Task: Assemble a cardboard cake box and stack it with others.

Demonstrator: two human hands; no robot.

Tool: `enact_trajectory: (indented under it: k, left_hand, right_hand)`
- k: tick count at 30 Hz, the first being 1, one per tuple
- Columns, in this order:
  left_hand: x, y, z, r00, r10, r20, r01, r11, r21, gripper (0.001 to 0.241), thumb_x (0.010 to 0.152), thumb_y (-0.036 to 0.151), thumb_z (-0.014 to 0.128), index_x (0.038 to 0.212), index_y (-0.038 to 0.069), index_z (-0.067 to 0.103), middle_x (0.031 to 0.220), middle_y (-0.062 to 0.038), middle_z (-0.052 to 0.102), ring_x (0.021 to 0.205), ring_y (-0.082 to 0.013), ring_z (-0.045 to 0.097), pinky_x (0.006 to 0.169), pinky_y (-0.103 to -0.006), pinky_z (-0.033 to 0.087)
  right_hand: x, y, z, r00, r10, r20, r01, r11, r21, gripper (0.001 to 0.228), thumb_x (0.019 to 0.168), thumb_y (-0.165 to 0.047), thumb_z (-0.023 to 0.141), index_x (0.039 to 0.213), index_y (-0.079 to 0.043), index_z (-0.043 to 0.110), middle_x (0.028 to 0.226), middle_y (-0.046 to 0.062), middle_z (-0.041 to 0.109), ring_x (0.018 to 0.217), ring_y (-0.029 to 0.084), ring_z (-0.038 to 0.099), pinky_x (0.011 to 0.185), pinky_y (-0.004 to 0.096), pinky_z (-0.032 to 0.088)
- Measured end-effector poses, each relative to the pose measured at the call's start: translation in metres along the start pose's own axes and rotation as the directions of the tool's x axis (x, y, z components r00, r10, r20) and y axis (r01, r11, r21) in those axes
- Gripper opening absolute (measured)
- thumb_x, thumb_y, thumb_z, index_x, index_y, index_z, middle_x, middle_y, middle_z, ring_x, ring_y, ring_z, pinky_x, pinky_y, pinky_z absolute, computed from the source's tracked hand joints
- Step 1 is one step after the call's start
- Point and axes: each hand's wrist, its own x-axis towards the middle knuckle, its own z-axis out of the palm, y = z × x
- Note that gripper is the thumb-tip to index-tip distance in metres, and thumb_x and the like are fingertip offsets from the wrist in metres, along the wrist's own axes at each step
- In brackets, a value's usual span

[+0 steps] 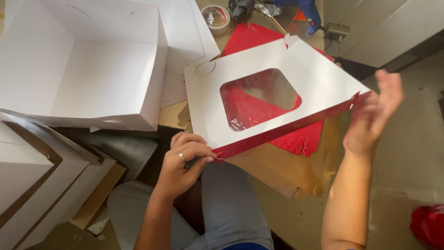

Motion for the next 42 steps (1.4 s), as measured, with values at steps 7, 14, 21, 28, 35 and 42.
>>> enact_trajectory:
  k: [7,14,21,28,35,42]
  left_hand:
    - [0.003,0.002,0.0,1.0,-0.006,0.014,0.006,1.0,-0.014,0.014,0.082,0.005,0.081,0.091,0.012,0.074,0.092,0.002,0.073,0.101,-0.0196,0.066,0.1,-0.037,0.045]
    - [0.003,0.001,0.004,1.0,-0.001,-0.003,0.001,0.999,0.036,0.013,0.082,0.008,0.082,0.091,0.014,0.075,0.09,0.002,0.075,0.099,-0.019,0.066,0.105,-0.0411,0.04]
    - [0.011,0.01,0.005,0.994,0.052,0.095,-0.063,0.991,0.12,0.01,0.088,0.015,0.081,0.095,0.016,0.074,0.093,0.003,0.073,0.105,-0.0175,0.066,0.111,-0.0449,0.036]
    - [0.031,0.023,0.021,0.992,0.087,0.096,-0.096,0.99,0.104,0.01,0.088,0.017,0.081,0.096,0.017,0.075,0.093,0.003,0.071,0.103,-0.0166,0.066,0.112,-0.0468,0.035]
    - [0.03,0.031,0.014,0.986,0.153,-0.061,-0.135,0.964,0.228,0.015,0.088,0.014,0.081,0.102,0.014,0.074,0.098,0.001,0.073,0.105,-0.0193,0.068,0.109,-0.0469,0.045]
    - [0.019,0.046,0.021,0.994,0.11,0.026,-0.106,0.986,-0.126,0.018,0.089,0.006,0.079,0.106,0.009,0.072,0.107,-0.003,0.075,0.109,-0.021,0.072,0.123,-0.054,0.043]
  right_hand:
    - [-0.012,0.023,-0.037,0.99,0.061,0.127,-0.026,0.965,-0.26,0.045,0.113,-0.048,0.069,0.11,-0.004,0.061,0.138,0.009,0.053,0.12,0.016,0.052,0.102,0.03,0.044]
    - [-0.024,0.036,-0.042,0.958,0.225,0.175,-0.282,0.842,0.459,0.05,0.094,-0.06,0.071,0.071,-0.015,0.063,0.13,0.005,0.065,0.117,0.019,0.059,0.109,0.034,0.045]
    - [0.0,-0.069,-0.001,0.905,0.194,0.38,0.251,0.478,-0.842,0.04,0.08,-0.031,0.087,0.105,-0.004,0.073,0.107,0.009,0.074,0.103,0.028,0.066,0.102,0.046,0.042]
    - [-0.008,-0.083,0.054,0.716,0.237,0.656,0.223,0.813,-0.537,0.036,0.073,-0.028,0.084,0.103,-0.009,0.076,0.091,0.004,0.074,0.089,0.023,0.069,0.083,0.038,0.052]
    - [-0.018,-0.076,0.078,0.775,0.185,0.604,0.245,0.793,-0.558,0.014,0.087,-0.014,0.076,0.087,-0.004,0.066,0.082,0.007,0.064,0.074,0.029,0.064,0.067,0.039,0.049]
    - [-0.022,-0.103,0.069,0.71,0.304,0.635,0.058,0.874,-0.483,0.013,0.085,-0.014,0.075,0.083,-0.004,0.067,0.077,0.008,0.065,0.061,0.026,0.063,0.055,0.034,0.049]
